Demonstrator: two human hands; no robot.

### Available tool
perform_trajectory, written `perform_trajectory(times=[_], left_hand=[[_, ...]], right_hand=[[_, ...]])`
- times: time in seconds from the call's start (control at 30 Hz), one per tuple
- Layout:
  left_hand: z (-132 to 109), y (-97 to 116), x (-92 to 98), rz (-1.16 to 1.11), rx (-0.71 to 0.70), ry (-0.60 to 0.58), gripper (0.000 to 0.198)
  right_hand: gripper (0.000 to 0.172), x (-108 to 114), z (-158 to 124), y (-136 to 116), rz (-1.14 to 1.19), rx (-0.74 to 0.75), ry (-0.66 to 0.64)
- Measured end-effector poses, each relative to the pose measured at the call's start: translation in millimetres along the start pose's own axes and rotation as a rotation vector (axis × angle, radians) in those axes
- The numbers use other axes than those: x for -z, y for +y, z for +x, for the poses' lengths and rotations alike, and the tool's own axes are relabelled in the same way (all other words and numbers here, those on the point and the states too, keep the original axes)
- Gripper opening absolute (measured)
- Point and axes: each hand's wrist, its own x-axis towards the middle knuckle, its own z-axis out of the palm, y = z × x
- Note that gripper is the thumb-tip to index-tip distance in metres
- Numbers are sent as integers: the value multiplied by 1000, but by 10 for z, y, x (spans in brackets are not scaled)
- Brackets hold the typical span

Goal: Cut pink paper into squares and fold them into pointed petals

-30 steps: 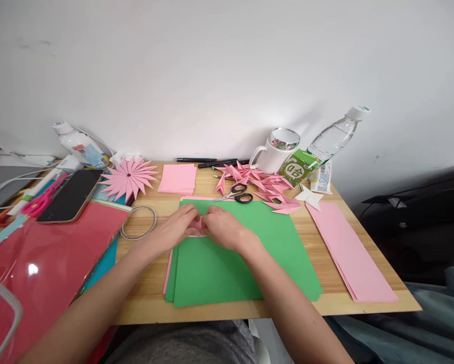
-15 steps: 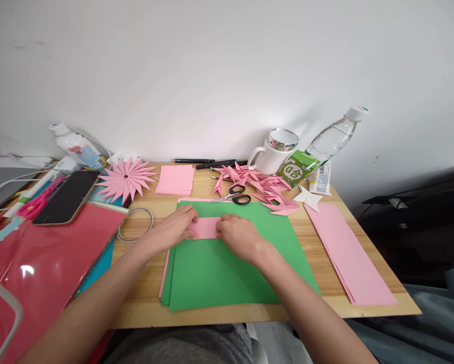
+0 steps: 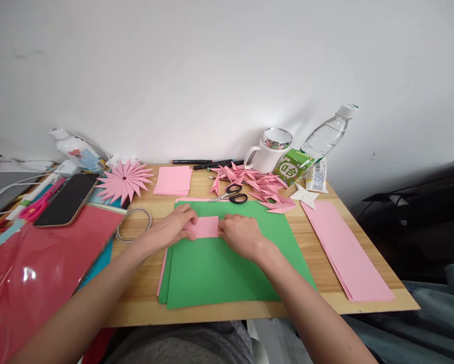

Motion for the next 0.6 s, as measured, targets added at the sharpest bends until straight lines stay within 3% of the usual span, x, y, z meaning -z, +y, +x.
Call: perform_trajectory(times=[0.13,0.27,0.37,0.6], left_hand=[[0,-4,22,58,-19,16,20],[17,-22,4,158,-37,29,24],[21,-85,-29,165,-65,33,29],[-76,-276,-9,14,-180,44,29]], right_hand=[[16,89,16,26,61,26,12],[17,89,131,-91,273,186,167],[16,-16,253,-216,466,359,89],[14,-113,287,-288,409,369,77]])
